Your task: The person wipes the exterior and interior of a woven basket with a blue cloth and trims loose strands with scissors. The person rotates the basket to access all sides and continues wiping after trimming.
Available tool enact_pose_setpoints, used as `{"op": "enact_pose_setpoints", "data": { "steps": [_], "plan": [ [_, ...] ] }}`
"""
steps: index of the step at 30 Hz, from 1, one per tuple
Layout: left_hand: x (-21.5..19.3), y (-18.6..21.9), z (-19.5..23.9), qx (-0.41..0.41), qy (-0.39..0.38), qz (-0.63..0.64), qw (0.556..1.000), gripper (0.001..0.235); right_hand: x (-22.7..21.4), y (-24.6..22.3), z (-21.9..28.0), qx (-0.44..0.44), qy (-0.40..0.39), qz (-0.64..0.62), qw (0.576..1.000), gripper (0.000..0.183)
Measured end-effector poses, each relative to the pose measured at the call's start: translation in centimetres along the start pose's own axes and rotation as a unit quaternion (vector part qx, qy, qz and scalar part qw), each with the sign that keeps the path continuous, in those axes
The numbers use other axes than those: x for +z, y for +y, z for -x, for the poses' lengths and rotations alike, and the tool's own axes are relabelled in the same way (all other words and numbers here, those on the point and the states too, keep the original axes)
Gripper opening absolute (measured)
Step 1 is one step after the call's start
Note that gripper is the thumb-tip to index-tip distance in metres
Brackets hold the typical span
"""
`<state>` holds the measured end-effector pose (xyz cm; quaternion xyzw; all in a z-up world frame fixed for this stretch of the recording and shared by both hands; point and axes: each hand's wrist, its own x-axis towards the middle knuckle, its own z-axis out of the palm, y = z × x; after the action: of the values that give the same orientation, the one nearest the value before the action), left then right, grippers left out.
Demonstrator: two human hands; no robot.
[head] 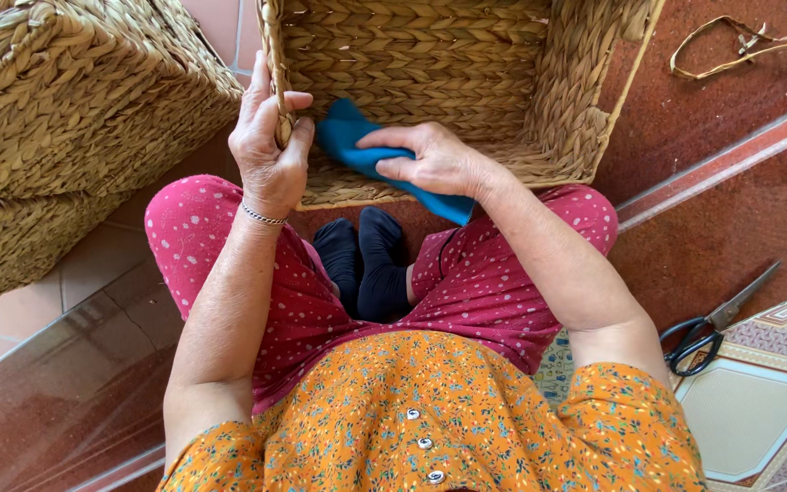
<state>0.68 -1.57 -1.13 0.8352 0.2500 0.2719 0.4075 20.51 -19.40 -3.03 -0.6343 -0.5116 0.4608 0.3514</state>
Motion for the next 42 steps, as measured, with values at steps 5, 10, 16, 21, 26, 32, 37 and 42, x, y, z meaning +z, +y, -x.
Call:
{"op": "enact_pose_setpoints", "data": {
  "steps": [5,10,16,21,26,32,37,42],
  "plan": [
    [-0.1,-0.1,0.5,0.003,0.002,-0.003,1.000,0.024,-2.7,3.6,1.3,0.268,-0.083,0.256,0.925,0.043],
    [-0.1,-0.3,1.0,0.000,0.006,-0.010,1.000,0.024,-6.9,8.4,6.2,0.388,-0.067,0.434,0.810,0.042],
    [0.7,-1.9,1.7,-0.036,0.023,0.023,0.999,0.021,-6.9,7.2,12.4,0.218,0.221,0.361,0.879,0.039],
    [2.6,-4.0,3.2,-0.046,0.047,0.038,0.997,0.015,-7.6,6.1,14.4,0.170,0.280,0.370,0.869,0.041],
    [3.0,-8.2,4.6,-0.046,0.058,-0.078,0.994,0.015,-6.6,7.3,14.5,0.231,0.201,0.435,0.847,0.040],
    [5.3,-11.8,6.3,-0.192,0.066,-0.106,0.973,0.010,-3.1,4.7,10.7,0.219,0.206,0.446,0.843,0.042],
    [5.8,-11.0,5.5,-0.210,0.083,-0.106,0.968,0.039,9.1,-1.5,5.1,0.014,0.236,0.363,0.901,0.043],
    [4.6,-6.5,6.4,-0.058,0.049,-0.238,0.968,0.076,8.3,0.5,6.7,0.023,0.247,0.391,0.886,0.035]
  ]
}}
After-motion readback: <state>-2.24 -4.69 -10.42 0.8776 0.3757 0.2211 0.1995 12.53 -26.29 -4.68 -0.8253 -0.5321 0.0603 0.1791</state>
